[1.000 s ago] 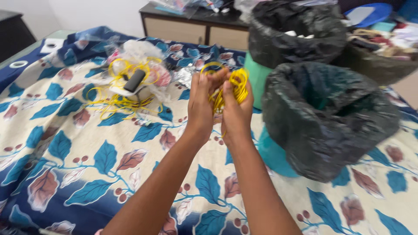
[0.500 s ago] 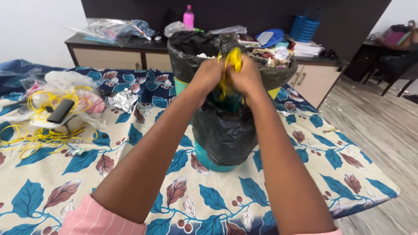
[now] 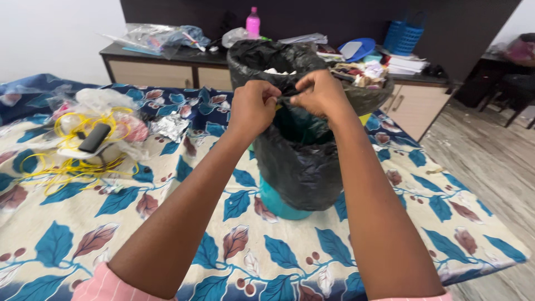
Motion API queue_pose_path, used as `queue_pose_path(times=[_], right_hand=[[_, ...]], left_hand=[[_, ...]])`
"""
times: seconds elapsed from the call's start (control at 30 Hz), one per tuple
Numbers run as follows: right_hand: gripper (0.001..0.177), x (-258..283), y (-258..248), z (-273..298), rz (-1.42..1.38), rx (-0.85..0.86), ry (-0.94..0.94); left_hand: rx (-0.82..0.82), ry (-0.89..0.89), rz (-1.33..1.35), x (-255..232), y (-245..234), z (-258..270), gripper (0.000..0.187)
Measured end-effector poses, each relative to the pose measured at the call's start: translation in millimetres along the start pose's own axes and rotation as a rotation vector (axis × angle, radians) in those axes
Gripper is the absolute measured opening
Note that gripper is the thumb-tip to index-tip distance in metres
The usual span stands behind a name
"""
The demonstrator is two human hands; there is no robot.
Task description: The person sorts various items on a floral-patterned table into three separate bins lined with black plastic bags. They handle yellow cables, a remote, a white plastic container, a red lid, and crumpled plastic, placing each into one of the bins. The bins are then arranged side by side on the table.
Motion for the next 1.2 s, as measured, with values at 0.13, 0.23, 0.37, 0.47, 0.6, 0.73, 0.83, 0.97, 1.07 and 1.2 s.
queue_pose_path(times=[0.13,0.23,0.37,0.47,0.6,0.73,0.83,0.97,1.07,1.2], right_hand=[[0.029,44.7,40.4,27.7,-0.239,-0.004,-0.211],[0.025,79.4,85.2,38.5,-0.248,0.022,-0.271],[0.012,99.8,165.0,51.0,-0.354,-0.119,-0.378],[0.006,93.5,229.9,62.2,-0.383,-0.061,-0.332],[0.007,67.4,310.7,87.1,-0.417,0.099,-0.198],[0.01,44.4,355.6,109.0,-0.446,0.156,-0.194],[0.009,33.6,369.5,112.6,-0.467,0.187,-0.17],[0.009,27.8,372.7,120.1,-0.486,0.178,-0.159],[0.009,29.7,370.4,121.8,-0.524,0.179,-0.198],[0.007,32.6,365.6,127.1,-0.545,0.21,-0.192]], left_hand=[[-0.012,-0.123,-0.033,5.9,-33.5,22.9,0.011],[-0.096,-0.092,-0.156,27.8,-58.8,34.7,0.008],[-0.073,-0.263,-0.213,79.0,-98.1,66.6,0.01],[-0.092,-0.317,-0.217,121.6,-132.1,96.1,0.014],[-0.13,-0.34,-0.327,178.5,-175.4,140.3,0.009],[-0.15,-0.426,-0.461,227.9,-219.0,176.6,0.011],[-0.164,-0.452,-0.613,256.1,-252.5,194.7,0.021],[-0.137,-0.57,-0.966,278.9,-269.0,211.1,0.033],[-0.04,-0.488,-1.056,294.3,-280.1,218.2,0.052],[0.159,-0.485,-1.154,305.7,-286.3,216.5,0.044]])
Point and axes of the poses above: each hand's wrist, its own z-axis away from the middle knuckle, its own y-axis out of the palm, x = y × z, the point moved 1 cm from there along -z, towards the middle knuckle, and after that the axes turned 1 degree about -z, right-handed, at the moved point
